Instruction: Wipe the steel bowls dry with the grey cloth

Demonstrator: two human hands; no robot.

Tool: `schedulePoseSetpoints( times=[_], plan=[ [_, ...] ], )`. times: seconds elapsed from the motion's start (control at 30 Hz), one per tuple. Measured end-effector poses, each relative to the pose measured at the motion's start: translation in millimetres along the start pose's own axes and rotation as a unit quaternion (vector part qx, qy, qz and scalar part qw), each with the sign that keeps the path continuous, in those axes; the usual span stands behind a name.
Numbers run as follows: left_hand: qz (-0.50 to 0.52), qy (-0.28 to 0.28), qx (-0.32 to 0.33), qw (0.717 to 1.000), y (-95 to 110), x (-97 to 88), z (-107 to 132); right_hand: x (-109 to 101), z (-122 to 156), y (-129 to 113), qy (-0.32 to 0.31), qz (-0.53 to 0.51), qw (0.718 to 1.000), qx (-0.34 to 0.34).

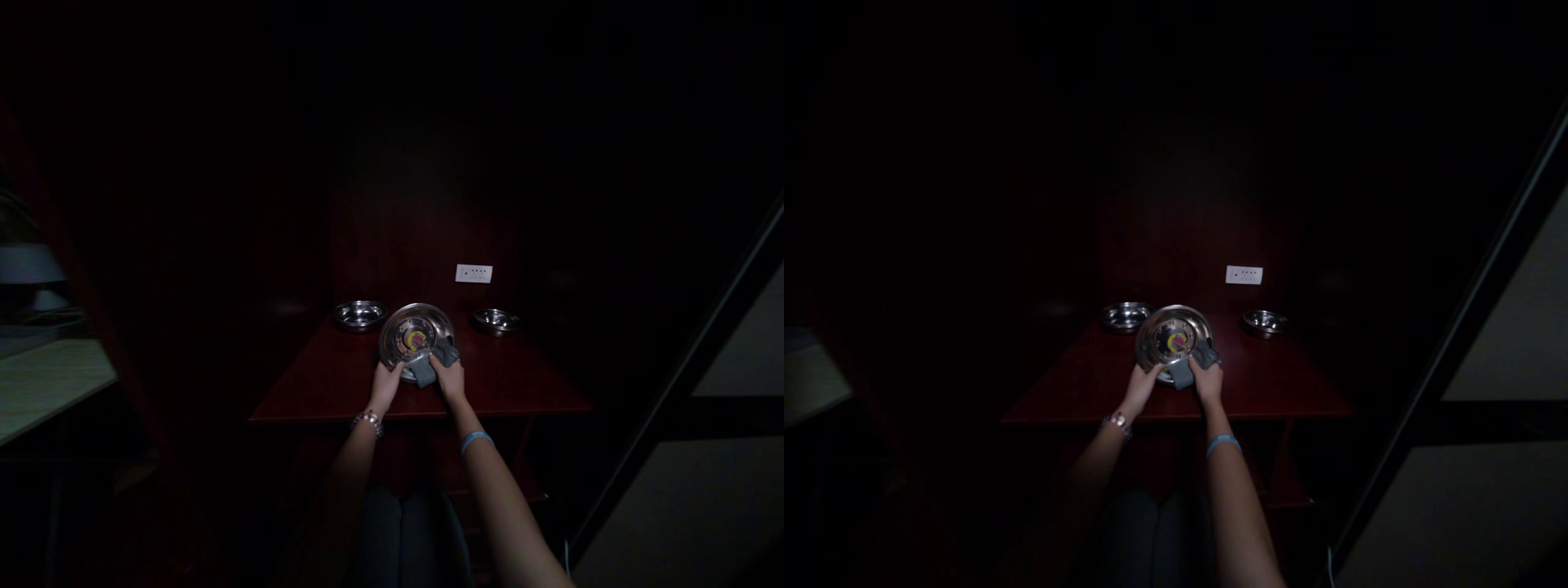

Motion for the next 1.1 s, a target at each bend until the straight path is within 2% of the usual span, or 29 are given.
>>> schedulePoseSetpoints(
  times=[0.5,0.67,0.9,1.1],
  plan=[
    [0.028,-0.004,0.017,0.999,2.3,0.4,0.8,-1.1,1.6,-2.6,-0.018,0.017,1.000,-0.003],
    [0.015,0.002,0.018,1.000,5.6,-0.4,3.0,-1.2,2.5,-4.8,-0.016,0.015,1.000,-0.001],
    [-0.002,0.009,0.000,1.000,0.3,-0.6,1.0,-0.2,0.8,-1.0,-0.008,0.006,1.000,0.001],
    [-0.006,0.007,0.012,1.000,-0.4,-1.2,0.3,0.1,-0.7,2.7,-0.013,0.010,1.000,-0.005]
  ],
)
Point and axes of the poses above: each hand's wrist, its own z-axis away from the middle knuckle, its own x-axis out of the palm, y = z × x, the point moved 2 cm from there along -z, towards the middle knuckle, and after that the axes turned 8 degrees about -z, right-handed, at the moved point
